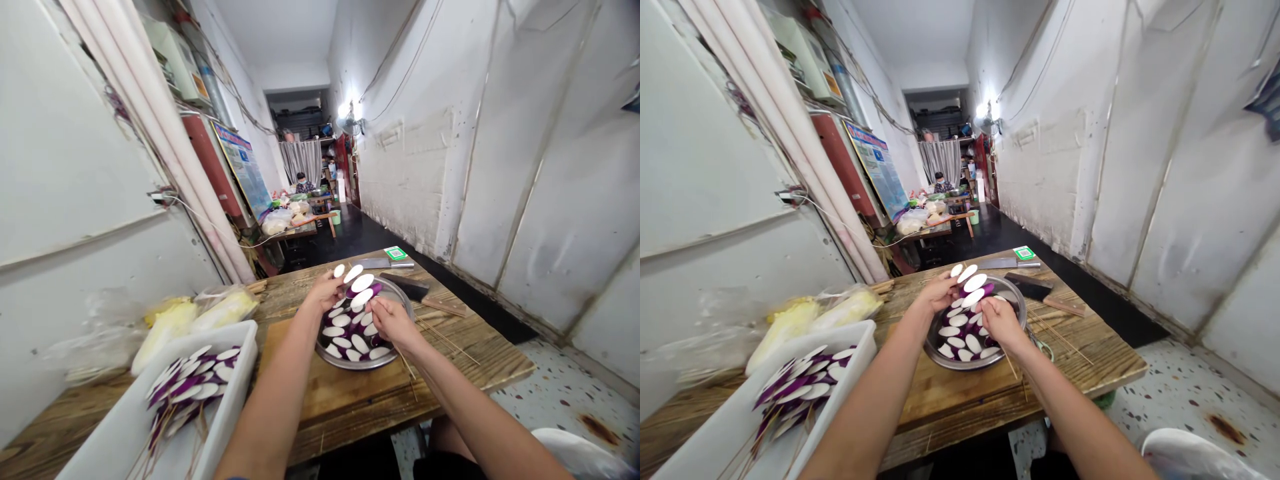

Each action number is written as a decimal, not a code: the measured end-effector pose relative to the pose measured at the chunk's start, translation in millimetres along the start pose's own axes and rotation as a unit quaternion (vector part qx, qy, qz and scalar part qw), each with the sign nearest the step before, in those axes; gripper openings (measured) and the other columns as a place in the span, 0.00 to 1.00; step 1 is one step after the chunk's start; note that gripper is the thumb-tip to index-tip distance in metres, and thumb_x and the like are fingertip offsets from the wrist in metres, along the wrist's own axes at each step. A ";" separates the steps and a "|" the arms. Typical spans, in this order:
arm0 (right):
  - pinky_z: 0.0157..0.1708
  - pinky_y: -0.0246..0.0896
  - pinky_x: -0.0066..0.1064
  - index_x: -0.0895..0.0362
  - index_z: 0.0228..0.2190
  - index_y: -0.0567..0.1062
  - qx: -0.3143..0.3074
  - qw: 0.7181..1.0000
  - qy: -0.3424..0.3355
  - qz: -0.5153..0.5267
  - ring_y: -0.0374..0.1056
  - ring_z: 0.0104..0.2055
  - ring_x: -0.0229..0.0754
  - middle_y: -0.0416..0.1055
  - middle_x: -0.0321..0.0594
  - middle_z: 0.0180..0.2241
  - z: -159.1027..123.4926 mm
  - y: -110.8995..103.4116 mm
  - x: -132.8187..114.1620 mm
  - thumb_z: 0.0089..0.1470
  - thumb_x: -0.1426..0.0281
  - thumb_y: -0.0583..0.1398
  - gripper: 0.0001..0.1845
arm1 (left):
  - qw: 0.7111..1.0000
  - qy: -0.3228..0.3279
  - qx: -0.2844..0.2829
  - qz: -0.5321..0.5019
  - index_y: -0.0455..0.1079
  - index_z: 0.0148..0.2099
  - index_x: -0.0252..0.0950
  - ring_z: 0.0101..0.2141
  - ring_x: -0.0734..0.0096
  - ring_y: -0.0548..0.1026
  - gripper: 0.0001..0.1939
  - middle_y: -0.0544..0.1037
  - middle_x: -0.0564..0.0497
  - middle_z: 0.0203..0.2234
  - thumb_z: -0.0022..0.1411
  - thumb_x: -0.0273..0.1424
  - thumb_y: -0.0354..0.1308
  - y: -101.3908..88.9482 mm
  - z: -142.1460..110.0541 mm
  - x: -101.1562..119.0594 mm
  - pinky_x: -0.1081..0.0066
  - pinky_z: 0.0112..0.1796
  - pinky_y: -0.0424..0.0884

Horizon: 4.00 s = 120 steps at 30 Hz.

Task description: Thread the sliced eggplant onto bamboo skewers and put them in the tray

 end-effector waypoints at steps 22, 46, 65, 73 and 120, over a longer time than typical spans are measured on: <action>0.09 0.31 0.20 0.58 0.24 0.64 -0.047 0.996 0.059 -0.038 0.38 0.08 0.26 0.48 0.22 0.06 0.7 7.0 6.6 0.47 0.60 0.52 0.13 | 0.983 -0.011 0.029 -0.180 0.69 0.40 0.26 0.32 0.66 0.77 0.09 0.77 0.40 0.29 0.59 0.25 0.51 -11.8 0.5 -3.4 0.70 0.35 0.73; 0.09 0.30 0.20 0.58 0.24 0.64 -0.046 0.995 0.090 -0.022 0.36 0.08 0.26 0.47 0.22 0.06 -2.1 8.4 5.0 0.48 0.62 0.52 0.11 | 0.982 0.030 0.047 -0.180 0.69 0.35 0.28 0.38 0.64 0.75 0.05 0.77 0.41 0.34 0.54 0.25 0.59 -19.6 2.9 -3.1 0.68 0.39 0.72; 0.07 0.30 0.20 0.58 0.24 0.66 -0.055 0.992 0.111 -0.030 0.36 0.08 0.26 0.47 0.22 0.06 1.6 6.8 13.5 0.47 0.63 0.53 0.11 | 0.989 0.041 0.070 -0.120 0.70 0.34 0.27 0.34 0.62 0.77 0.07 0.77 0.40 0.32 0.50 0.22 0.62 -26.1 3.6 -2.2 0.67 0.35 0.73; 0.07 0.30 0.20 0.58 0.23 0.65 -0.047 0.990 0.125 -0.032 0.36 0.07 0.26 0.46 0.22 0.06 1.4 6.8 13.2 0.47 0.64 0.53 0.10 | 0.992 0.019 0.071 -0.102 0.71 0.35 0.27 0.30 0.66 0.77 0.08 0.77 0.41 0.30 0.49 0.23 0.63 -26.1 3.0 -6.0 0.72 0.31 0.73; 0.07 0.33 0.19 0.57 0.23 0.64 -0.033 0.996 0.083 -0.017 0.37 0.08 0.25 0.49 0.22 0.07 2.5 7.5 11.9 0.47 0.61 0.53 0.12 | 0.992 -0.043 -0.041 -0.107 0.70 0.42 0.32 0.31 0.68 0.75 0.14 0.77 0.45 0.33 0.51 0.23 0.61 9.8 -2.5 -21.7 0.65 0.36 0.72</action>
Point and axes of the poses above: each hand's wrist, its own z-axis towards the middle knuckle, its own y-axis out of the palm, x = y × z, the point moved 8 cm from there along z, towards the middle knuckle
